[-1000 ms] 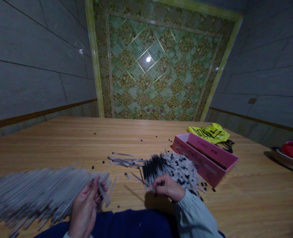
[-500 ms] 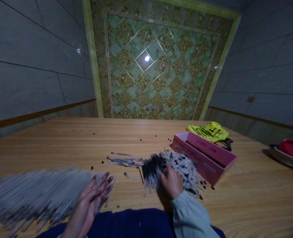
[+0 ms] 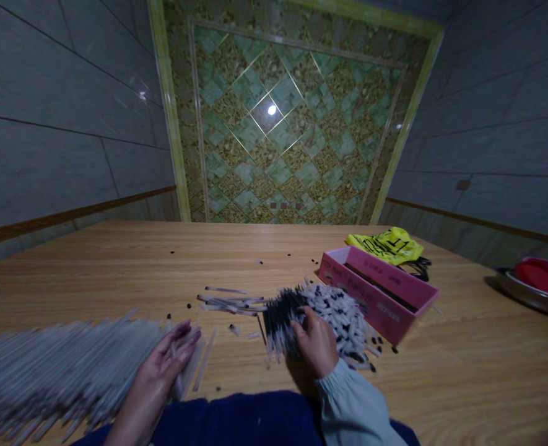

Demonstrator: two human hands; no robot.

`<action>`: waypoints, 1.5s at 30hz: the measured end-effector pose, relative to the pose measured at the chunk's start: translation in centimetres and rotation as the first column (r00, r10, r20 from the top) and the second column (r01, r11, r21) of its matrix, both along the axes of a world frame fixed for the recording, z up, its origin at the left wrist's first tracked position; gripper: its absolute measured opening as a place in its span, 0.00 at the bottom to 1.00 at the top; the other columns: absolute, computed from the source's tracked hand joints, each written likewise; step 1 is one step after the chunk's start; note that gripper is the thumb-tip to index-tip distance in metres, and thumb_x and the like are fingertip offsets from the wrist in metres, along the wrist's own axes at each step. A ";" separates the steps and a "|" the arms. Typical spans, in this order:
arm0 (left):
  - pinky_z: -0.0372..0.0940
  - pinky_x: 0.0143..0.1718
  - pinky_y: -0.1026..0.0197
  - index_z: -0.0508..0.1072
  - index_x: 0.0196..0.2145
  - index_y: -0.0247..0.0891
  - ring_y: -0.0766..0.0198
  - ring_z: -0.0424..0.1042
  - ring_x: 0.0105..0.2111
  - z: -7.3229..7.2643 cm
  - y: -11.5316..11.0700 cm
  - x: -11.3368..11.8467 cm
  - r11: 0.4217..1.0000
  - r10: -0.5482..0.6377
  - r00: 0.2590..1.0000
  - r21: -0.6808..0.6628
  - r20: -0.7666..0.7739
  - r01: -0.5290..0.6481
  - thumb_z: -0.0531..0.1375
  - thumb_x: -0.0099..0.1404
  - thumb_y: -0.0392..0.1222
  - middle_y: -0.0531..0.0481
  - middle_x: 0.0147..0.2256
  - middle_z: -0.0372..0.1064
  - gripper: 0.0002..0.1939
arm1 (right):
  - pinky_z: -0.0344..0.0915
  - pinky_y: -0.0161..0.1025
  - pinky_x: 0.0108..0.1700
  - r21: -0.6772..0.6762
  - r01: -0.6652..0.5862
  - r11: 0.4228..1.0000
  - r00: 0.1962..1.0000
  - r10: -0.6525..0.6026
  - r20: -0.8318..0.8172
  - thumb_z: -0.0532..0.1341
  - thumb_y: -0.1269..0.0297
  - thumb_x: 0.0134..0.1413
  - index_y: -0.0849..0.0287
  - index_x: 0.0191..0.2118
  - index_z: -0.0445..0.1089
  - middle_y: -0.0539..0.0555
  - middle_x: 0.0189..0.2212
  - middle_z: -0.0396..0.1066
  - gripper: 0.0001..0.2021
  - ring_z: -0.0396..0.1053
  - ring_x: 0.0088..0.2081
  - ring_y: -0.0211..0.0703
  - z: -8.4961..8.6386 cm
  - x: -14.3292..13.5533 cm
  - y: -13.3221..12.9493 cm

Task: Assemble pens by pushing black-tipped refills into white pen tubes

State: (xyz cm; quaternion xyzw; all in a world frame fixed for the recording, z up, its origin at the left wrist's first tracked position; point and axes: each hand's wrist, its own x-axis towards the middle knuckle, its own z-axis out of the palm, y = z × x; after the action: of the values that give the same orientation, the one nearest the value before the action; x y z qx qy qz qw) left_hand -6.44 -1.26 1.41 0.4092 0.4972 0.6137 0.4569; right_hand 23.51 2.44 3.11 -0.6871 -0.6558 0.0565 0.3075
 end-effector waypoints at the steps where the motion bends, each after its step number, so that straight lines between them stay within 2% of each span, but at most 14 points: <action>1: 0.58 0.54 0.49 0.66 0.52 0.40 0.48 0.67 0.51 -0.5 0.2 -0.5 0.995 0.096 0.982 0.018 -0.160 -0.094 0.63 0.50 0.44 0.40 0.52 0.67 0.30 | 0.54 0.34 0.29 0.006 -0.006 1.000 1.000 0.006 -0.008 0.56 0.61 0.53 0.56 0.45 0.67 0.50 0.23 0.71 0.13 0.70 0.29 0.43 0.0 0.0 -0.1; 3: 0.57 0.55 0.47 0.66 0.52 0.38 0.48 0.65 0.53 -1.6 0.7 -1.4 0.972 0.231 0.830 0.159 -0.508 -0.173 0.57 0.55 0.44 0.39 0.54 0.64 0.26 | 0.54 0.34 0.29 0.014 -0.017 1.000 1.000 0.018 -0.020 0.56 0.62 0.53 0.56 0.44 0.67 0.50 0.23 0.71 0.13 0.70 0.29 0.43 0.1 -0.1 -0.2; 5: 0.56 0.56 0.47 0.67 0.51 0.38 0.48 0.60 0.56 -2.5 1.1 -2.2 0.933 0.356 0.583 0.315 -0.730 -0.175 0.52 0.59 0.43 0.38 0.57 0.60 0.22 | 0.55 0.34 0.30 0.018 -0.025 1.000 0.999 0.026 -0.032 0.56 0.62 0.52 0.56 0.44 0.68 0.51 0.24 0.71 0.13 0.70 0.29 0.43 0.1 -0.2 -0.2; 8: 0.58 0.54 0.49 0.67 0.51 0.32 0.49 0.57 0.58 -3.4 1.7 -2.9 0.907 0.422 0.269 0.399 -0.866 -0.136 0.47 0.62 0.40 0.35 0.57 0.58 0.22 | 0.55 0.34 0.30 0.012 -0.038 0.999 0.998 0.039 -0.042 0.57 0.62 0.52 0.56 0.44 0.68 0.51 0.23 0.71 0.13 0.70 0.29 0.43 -0.1 -0.4 -0.3; 11: 0.56 0.54 0.44 0.69 0.50 0.29 0.45 0.54 0.59 -3.8 2.0 -3.2 0.924 0.356 0.011 0.350 -0.934 -0.155 0.44 0.63 0.36 0.32 0.56 0.59 0.22 | 0.56 0.35 0.30 0.019 -0.057 0.998 0.998 0.058 -0.039 0.57 0.62 0.52 0.56 0.45 0.68 0.51 0.24 0.72 0.13 0.70 0.29 0.44 -0.1 -0.6 -0.3; 14: 0.54 0.52 0.39 0.71 0.50 0.33 0.41 0.53 0.58 -3.7 1.9 -3.2 0.945 0.253 -0.146 0.277 -0.956 -0.177 0.45 0.63 0.34 0.32 0.56 0.60 0.22 | 0.56 0.35 0.30 0.031 -0.070 0.997 0.997 0.070 -0.026 0.57 0.62 0.52 0.56 0.44 0.68 0.52 0.25 0.72 0.13 0.71 0.30 0.45 -0.3 -0.7 -0.4; 18: 0.52 0.53 0.41 0.72 0.49 0.37 0.43 0.53 0.58 -3.0 1.4 -2.5 0.947 0.222 -0.223 0.265 -0.949 -0.182 0.47 0.63 0.34 0.34 0.56 0.60 0.21 | 0.57 0.36 0.30 0.022 -0.077 0.997 0.997 0.077 -0.014 0.57 0.62 0.51 0.57 0.44 0.68 0.52 0.25 0.72 0.14 0.71 0.30 0.46 -0.7 -0.8 -0.5; 23: 0.50 0.55 0.41 0.74 0.47 0.37 0.43 0.54 0.58 -2.7 1.1 -2.0 0.947 0.229 -0.244 0.274 -0.942 -0.170 0.47 0.63 0.35 0.35 0.55 0.62 0.20 | 0.58 0.33 0.31 -0.043 -0.072 0.996 0.997 0.072 -0.001 0.58 0.61 0.50 0.56 0.37 0.72 0.51 0.26 0.74 0.09 0.71 0.31 0.43 -0.4 0.2 0.2; 28: 0.49 0.56 0.41 0.75 0.45 0.37 0.46 0.55 0.58 -2.9 1.2 -1.8 0.940 0.291 -0.207 0.319 -0.934 -0.120 0.48 0.63 0.38 0.37 0.54 0.64 0.19 | 0.58 0.33 0.32 -0.075 0.049 0.996 0.993 -0.040 0.107 0.57 0.60 0.51 0.59 0.32 0.74 0.55 0.30 0.75 0.10 0.71 0.35 0.44 2.2 4.0 3.5; 31: 0.49 0.57 0.41 0.75 0.44 0.38 0.47 0.55 0.58 -2.9 1.2 -1.2 0.928 0.369 -0.107 0.372 -0.923 -0.013 0.50 0.62 0.40 0.39 0.53 0.66 0.18 | 0.58 0.35 0.35 -0.066 0.094 0.993 0.981 -0.082 0.173 0.58 0.65 0.48 0.61 0.33 0.74 0.59 0.33 0.75 0.09 0.71 0.38 0.47 3.8 6.6 6.0; 36: 0.52 0.57 0.43 0.76 0.41 0.41 0.51 0.59 0.56 -2.6 1.1 0.4 0.868 0.438 0.190 0.468 -0.879 0.164 0.53 0.61 0.41 0.42 0.51 0.69 0.15 | 0.59 0.35 0.38 -0.063 0.141 0.988 0.957 -0.120 0.264 0.59 0.73 0.43 0.64 0.39 0.74 0.62 0.37 0.73 0.14 0.70 0.40 0.48 4.7 8.7 8.4; 40: 0.61 0.53 0.50 0.76 0.42 0.42 0.54 0.63 0.54 -2.2 0.2 2.6 0.885 0.250 0.416 0.381 -0.874 0.268 0.53 0.62 0.43 0.44 0.52 0.68 0.15 | 0.59 0.34 0.39 -0.066 0.138 0.988 0.945 -0.112 0.307 0.58 0.76 0.43 0.63 0.42 0.73 0.62 0.38 0.73 0.17 0.70 0.40 0.47 4.5 9.1 8.4; 43: 0.62 0.52 0.53 0.71 0.50 0.46 0.56 0.65 0.53 -1.9 -0.5 4.3 0.914 -0.002 0.486 0.195 -0.874 0.355 0.54 0.62 0.48 0.46 0.55 0.65 0.19 | 0.60 0.35 0.37 -0.081 0.138 0.987 0.938 -0.104 0.331 0.57 0.76 0.44 0.64 0.35 0.75 0.63 0.36 0.73 0.12 0.70 0.39 0.48 4.4 9.1 8.0; 45: 0.59 0.54 0.53 0.67 0.53 0.45 0.56 0.63 0.54 -2.0 -0.8 5.0 0.913 -0.106 0.505 0.117 -0.856 0.390 0.53 0.62 0.49 0.46 0.55 0.64 0.22 | 0.60 0.36 0.38 -0.078 0.140 0.987 0.933 -0.105 0.343 0.58 0.74 0.45 0.64 0.35 0.75 0.63 0.37 0.73 0.10 0.70 0.39 0.49 4.6 8.7 7.6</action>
State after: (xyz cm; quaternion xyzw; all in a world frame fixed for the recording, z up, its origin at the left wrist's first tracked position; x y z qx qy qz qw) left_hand -1.39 -2.02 -0.64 0.7819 0.4914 0.3377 0.1820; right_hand 32.23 10.07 7.67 -0.7410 -0.6508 -0.0483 0.1581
